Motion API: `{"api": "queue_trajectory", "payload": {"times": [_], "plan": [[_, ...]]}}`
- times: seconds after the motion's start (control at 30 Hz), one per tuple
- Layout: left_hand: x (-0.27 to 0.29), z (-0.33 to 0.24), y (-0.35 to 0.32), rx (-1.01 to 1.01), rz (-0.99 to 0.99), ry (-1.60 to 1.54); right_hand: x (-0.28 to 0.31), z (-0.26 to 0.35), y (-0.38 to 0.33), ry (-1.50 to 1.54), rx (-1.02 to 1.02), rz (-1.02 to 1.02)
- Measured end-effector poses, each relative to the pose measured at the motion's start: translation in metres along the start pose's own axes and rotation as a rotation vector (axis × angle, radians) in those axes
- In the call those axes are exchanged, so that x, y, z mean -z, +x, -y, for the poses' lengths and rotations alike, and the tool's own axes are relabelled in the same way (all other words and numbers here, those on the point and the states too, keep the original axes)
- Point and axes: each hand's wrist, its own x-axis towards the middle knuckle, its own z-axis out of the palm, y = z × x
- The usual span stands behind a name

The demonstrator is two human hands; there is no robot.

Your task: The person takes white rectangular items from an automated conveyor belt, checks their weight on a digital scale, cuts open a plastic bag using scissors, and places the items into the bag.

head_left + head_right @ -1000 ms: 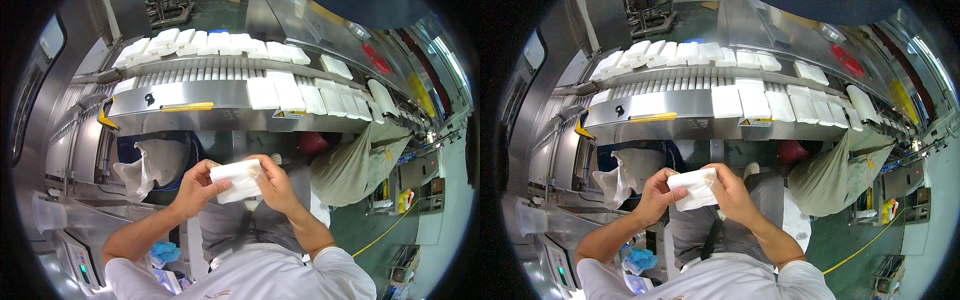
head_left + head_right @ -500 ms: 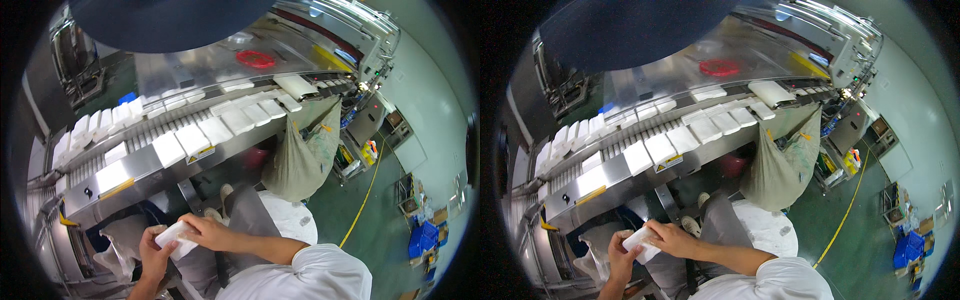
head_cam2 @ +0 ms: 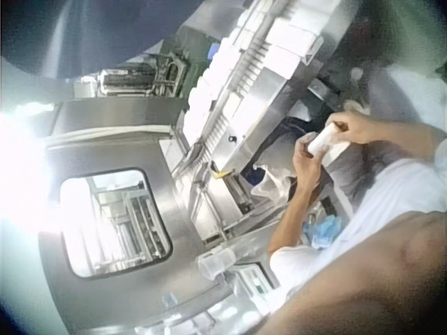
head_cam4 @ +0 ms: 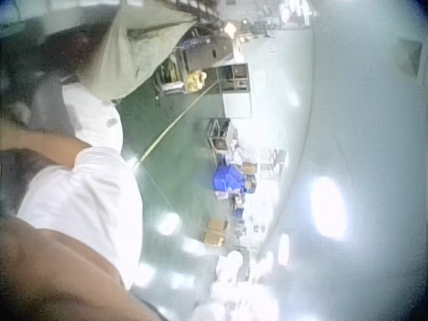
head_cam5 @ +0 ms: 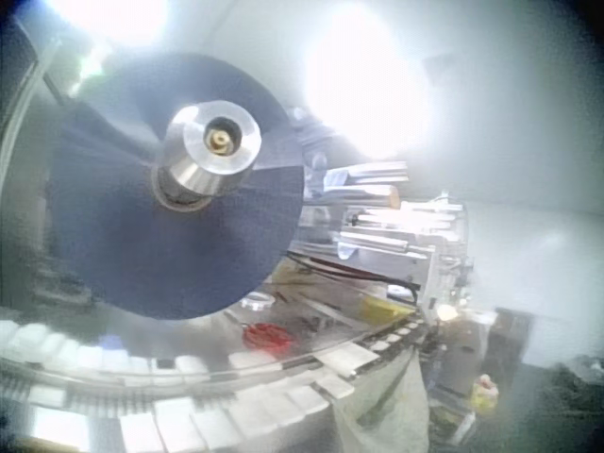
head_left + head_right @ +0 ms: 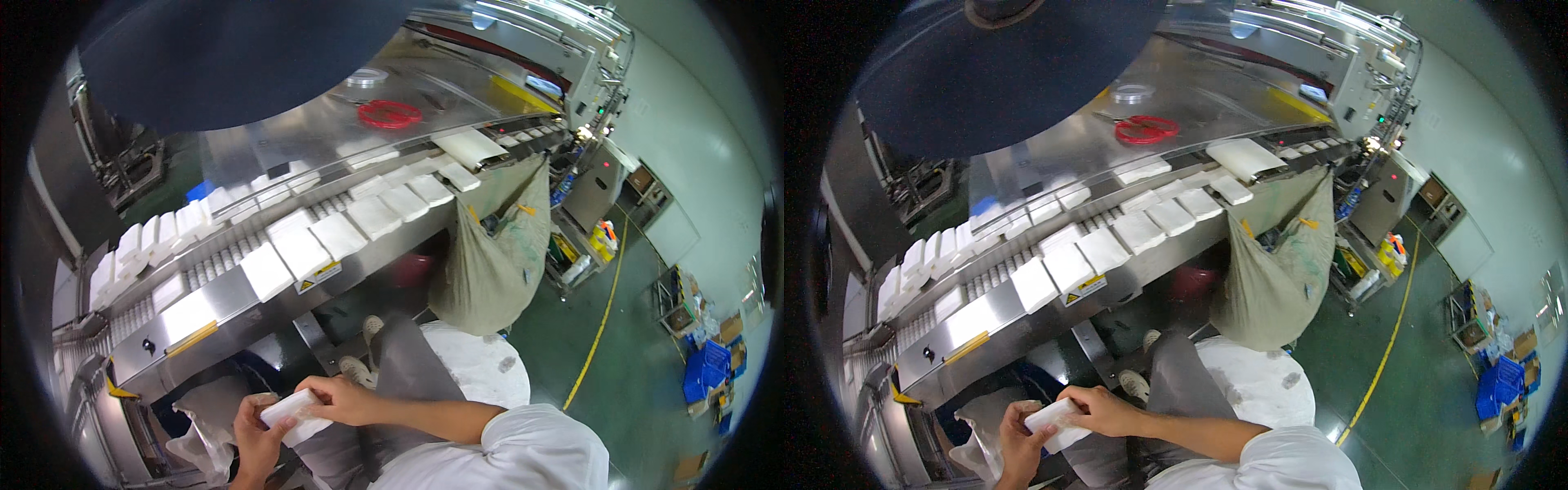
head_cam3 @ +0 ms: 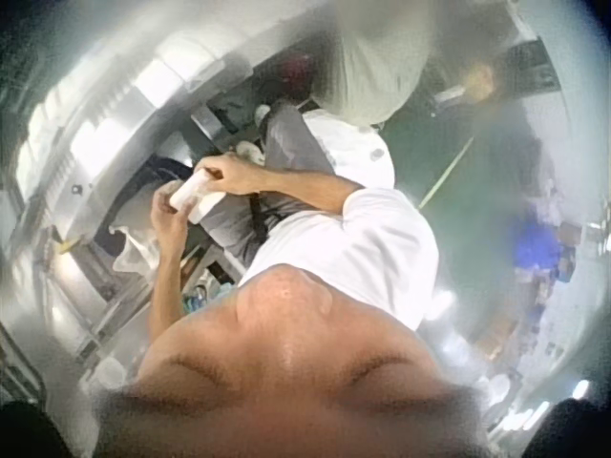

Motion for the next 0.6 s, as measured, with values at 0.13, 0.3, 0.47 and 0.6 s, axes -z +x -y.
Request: {"api": "queue_trajectory", "payload": {"times": [0.13, 0.3, 0.47, 0.6], "plan": [[0.0, 0.002, 0.002, 0.014, 0.017, 0.014, -0.008, -0.014, -0.006, 0.274, -0.059, 0.009], [-0.001, 0.004, 0.008, -0.004, 0.05, 0.021, 0.003, -0.022, -0.005, 0.285, -0.141, 0.111], [-0.004, -0.018, 0.013, 0.065, 0.034, 0.072, 0.001, -0.033, 0.004, 0.311, -0.14, 0.037], [0.035, 0.026, -0.005, -0.101, 0.055, 0.065, -0.028, -0.066, 0.007, 0.232, -0.154, 0.087]]}}
